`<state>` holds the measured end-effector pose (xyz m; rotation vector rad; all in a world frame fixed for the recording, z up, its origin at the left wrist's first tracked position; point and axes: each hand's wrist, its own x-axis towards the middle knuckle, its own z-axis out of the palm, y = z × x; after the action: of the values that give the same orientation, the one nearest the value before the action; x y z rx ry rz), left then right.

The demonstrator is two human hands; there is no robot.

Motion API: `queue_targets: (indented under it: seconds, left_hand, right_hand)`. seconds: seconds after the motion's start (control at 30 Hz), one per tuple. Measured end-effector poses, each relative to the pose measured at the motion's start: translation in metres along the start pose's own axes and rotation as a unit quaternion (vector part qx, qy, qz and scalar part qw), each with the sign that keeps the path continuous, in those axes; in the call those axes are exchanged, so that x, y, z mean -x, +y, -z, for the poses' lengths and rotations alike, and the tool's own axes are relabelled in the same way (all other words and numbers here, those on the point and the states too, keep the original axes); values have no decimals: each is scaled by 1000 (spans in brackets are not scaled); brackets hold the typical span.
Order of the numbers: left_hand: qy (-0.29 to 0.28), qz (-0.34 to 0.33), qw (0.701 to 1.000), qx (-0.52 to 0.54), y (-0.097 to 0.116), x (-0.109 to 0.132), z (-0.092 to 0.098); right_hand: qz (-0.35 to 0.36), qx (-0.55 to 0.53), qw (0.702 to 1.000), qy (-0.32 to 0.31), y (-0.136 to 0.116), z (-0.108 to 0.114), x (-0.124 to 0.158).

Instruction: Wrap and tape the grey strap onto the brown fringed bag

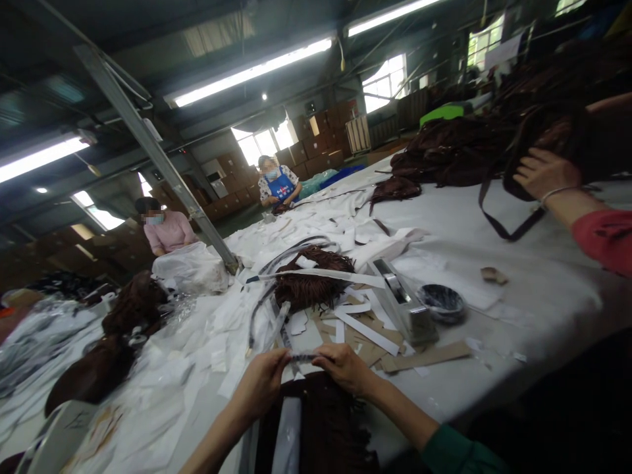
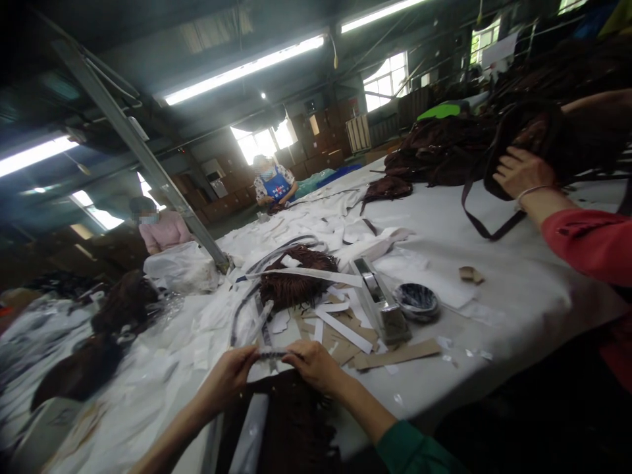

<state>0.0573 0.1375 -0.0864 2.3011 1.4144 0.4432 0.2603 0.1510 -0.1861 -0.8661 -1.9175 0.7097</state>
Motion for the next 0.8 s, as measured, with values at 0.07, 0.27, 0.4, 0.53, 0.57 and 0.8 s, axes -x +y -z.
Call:
queue_targets:
  seconds: [0.07,0.27,0.4,0.53,0.57,0.8]
  left_hand:
    - [12,2,1000,-3,-5,-3,4]
    - [41,-6,999,-20,-18,-11,14]
    - [37,-13,998,-50,-15,-13,18]
    - [-1,-57,998,-33,9,-14,11]
    - [-2,-59,998,-4,15,-14,9]
    - [-62,113,914,385,2,17,11]
  right_hand:
    - [-12,19,1000,15,5,3,2]
    - [-42,53,998,15,10,38,14]
    - [-89,76,990,76,-7,64,4]
    - [10,57,996,75,-56,47,-31]
    - [45,61,996,52,-69,36,-40]
    - [0,213,977,18,-86,-21,-61]
